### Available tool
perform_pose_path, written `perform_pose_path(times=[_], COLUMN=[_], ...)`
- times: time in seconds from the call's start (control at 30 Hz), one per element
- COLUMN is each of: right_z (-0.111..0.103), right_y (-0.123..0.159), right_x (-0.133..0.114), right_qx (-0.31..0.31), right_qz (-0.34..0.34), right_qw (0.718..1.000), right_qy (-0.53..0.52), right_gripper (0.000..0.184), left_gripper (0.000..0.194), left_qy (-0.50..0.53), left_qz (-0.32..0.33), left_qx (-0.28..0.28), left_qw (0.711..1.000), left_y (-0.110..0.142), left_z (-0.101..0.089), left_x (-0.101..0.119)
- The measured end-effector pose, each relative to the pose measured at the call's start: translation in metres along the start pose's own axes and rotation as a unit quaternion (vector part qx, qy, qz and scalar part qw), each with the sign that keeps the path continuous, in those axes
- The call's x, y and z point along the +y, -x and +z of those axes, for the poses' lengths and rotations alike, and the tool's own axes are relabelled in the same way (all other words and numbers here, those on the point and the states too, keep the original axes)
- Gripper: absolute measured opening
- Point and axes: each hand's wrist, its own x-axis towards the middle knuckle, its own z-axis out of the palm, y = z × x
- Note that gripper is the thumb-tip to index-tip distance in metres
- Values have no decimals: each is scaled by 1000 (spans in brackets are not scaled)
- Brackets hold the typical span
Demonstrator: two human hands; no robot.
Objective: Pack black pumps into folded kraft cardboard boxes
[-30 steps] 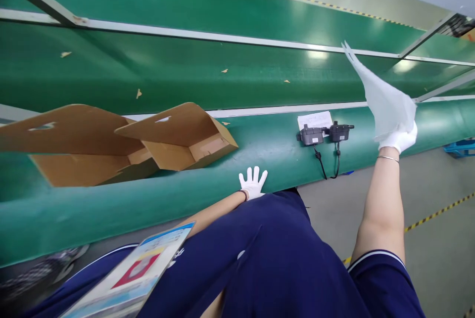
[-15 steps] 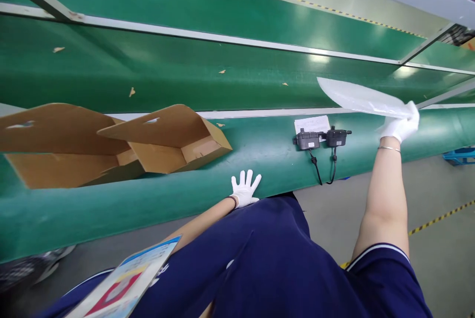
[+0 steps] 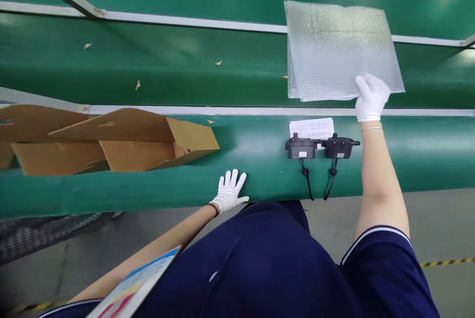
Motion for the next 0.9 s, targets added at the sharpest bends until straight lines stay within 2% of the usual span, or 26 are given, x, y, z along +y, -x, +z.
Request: perform_pose_path(times=[0.07,0.17,0.23,0.3,0.33,0.4,0.47,0.53,0.63,0.7,0.8,0.9], right_z=[37,85,107,117,117,106,86,63,43,43,54,66], right_y=[7,18,25,33,39,55,81,113,159,179,186,183], right_x=[5,14,21,25,25,21,8,-14,-56,-77,-91,-89], right_qx=[-55,-125,-219,-288,-294,-243,-166,-129,-159,-189,-179,-158], right_qz=[0,7,-20,-47,-45,3,78,146,233,272,296,294], right_qw=[998,992,976,956,954,967,977,975,958,943,938,942], right_qy=[22,21,1,-27,-44,-79,-107,-104,-48,-19,-13,-29], right_gripper=[44,42,42,50,56,60,61,70,108,119,108,87], left_gripper=[101,108,108,106,104,104,107,105,95,91,86,77], left_qy=[40,78,77,63,54,36,20,6,-5,-8,-14,-12], left_qz=[-16,19,61,114,143,193,227,252,265,257,262,273], left_qx=[29,85,117,134,137,138,135,133,125,115,114,137], left_qw=[999,993,988,982,979,971,964,959,956,960,958,952], left_y=[-9,-31,-48,-65,-73,-89,-105,-119,-137,-144,-145,-133], left_z=[-17,-52,-79,-106,-119,-141,-158,-169,-175,-174,-169,-164], left_x=[25,77,115,150,164,184,195,199,202,203,204,199])
